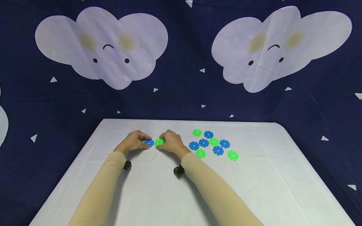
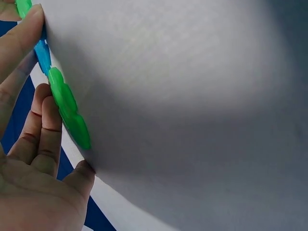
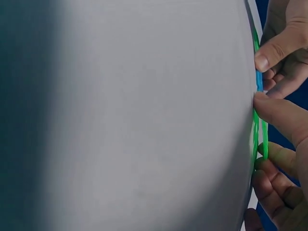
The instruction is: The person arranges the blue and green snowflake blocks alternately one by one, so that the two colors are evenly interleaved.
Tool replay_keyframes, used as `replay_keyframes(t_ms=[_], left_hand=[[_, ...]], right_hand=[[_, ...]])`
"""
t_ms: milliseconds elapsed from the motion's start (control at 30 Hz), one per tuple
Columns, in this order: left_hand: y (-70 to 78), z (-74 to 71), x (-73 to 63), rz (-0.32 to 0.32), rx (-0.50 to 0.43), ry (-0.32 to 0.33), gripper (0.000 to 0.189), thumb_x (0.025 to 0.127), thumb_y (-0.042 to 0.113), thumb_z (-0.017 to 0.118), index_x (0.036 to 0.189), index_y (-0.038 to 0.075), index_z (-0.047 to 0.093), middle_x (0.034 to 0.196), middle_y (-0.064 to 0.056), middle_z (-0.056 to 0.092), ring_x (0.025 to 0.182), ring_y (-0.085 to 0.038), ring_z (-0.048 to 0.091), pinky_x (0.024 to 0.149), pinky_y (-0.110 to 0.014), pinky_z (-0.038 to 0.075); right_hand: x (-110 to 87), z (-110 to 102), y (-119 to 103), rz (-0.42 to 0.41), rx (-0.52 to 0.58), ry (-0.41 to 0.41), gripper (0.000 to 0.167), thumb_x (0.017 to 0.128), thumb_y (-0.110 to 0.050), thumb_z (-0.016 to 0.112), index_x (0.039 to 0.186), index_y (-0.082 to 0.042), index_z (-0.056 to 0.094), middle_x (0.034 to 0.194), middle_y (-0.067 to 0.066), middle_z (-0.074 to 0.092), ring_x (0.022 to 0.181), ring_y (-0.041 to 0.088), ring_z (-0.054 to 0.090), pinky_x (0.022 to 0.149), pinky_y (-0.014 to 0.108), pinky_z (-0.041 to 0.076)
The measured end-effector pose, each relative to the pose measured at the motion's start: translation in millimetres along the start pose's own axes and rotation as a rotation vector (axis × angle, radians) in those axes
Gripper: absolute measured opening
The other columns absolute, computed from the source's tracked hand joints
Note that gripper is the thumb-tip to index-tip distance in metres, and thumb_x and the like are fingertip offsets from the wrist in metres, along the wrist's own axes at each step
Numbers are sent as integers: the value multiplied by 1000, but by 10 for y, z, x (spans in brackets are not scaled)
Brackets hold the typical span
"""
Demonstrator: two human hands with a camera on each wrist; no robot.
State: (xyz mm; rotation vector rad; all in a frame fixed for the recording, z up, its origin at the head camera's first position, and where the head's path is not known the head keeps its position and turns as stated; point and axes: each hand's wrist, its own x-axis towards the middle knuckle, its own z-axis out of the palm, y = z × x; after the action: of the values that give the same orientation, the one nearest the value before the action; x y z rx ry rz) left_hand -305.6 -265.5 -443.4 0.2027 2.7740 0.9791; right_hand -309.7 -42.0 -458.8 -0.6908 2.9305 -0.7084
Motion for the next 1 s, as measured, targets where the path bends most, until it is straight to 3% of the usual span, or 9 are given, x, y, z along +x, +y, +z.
replay_keyframes(t_ms=[300, 433, 667, 1000], left_hand=[[-14, 12, -34, 5, -20, -8, 46, 82, 16, 94, 124, 7, 80, 134, -21, 66, 131, -44, 60, 116, -62, 47], [-17, 25, -47, 14, -27, -13, 46, 82, 17, 94, 125, 7, 80, 134, -21, 65, 130, -44, 61, 114, -62, 48], [-7, 12, -37, 32, -11, -16, 47, 83, 17, 94, 126, 7, 79, 134, -21, 67, 132, -45, 61, 115, -63, 47], [17, -24, -47, 33, -16, -32, 46, 84, 17, 92, 127, 5, 78, 136, -22, 67, 133, -46, 59, 116, -63, 47]], right_hand=[[-11, 21, -14, 46, 33, -30, 56, 89, -45, 89, 136, -17, 75, 125, 4, 73, 118, 21, 67, 106, 50, 54], [-24, 27, 28, 67, 117, -43, 54, 88, -41, 90, 134, -18, 75, 119, 3, 72, 114, 19, 66, 107, 50, 52], [14, 17, 132, 85, 327, -69, 45, 87, -28, 92, 127, -16, 76, 108, -3, 67, 103, 13, 57, 99, 33, 52], [-1, -3, 104, 119, 385, -76, 38, 86, -24, 92, 120, -16, 76, 96, -7, 59, 89, 9, 51, 85, 27, 44]])
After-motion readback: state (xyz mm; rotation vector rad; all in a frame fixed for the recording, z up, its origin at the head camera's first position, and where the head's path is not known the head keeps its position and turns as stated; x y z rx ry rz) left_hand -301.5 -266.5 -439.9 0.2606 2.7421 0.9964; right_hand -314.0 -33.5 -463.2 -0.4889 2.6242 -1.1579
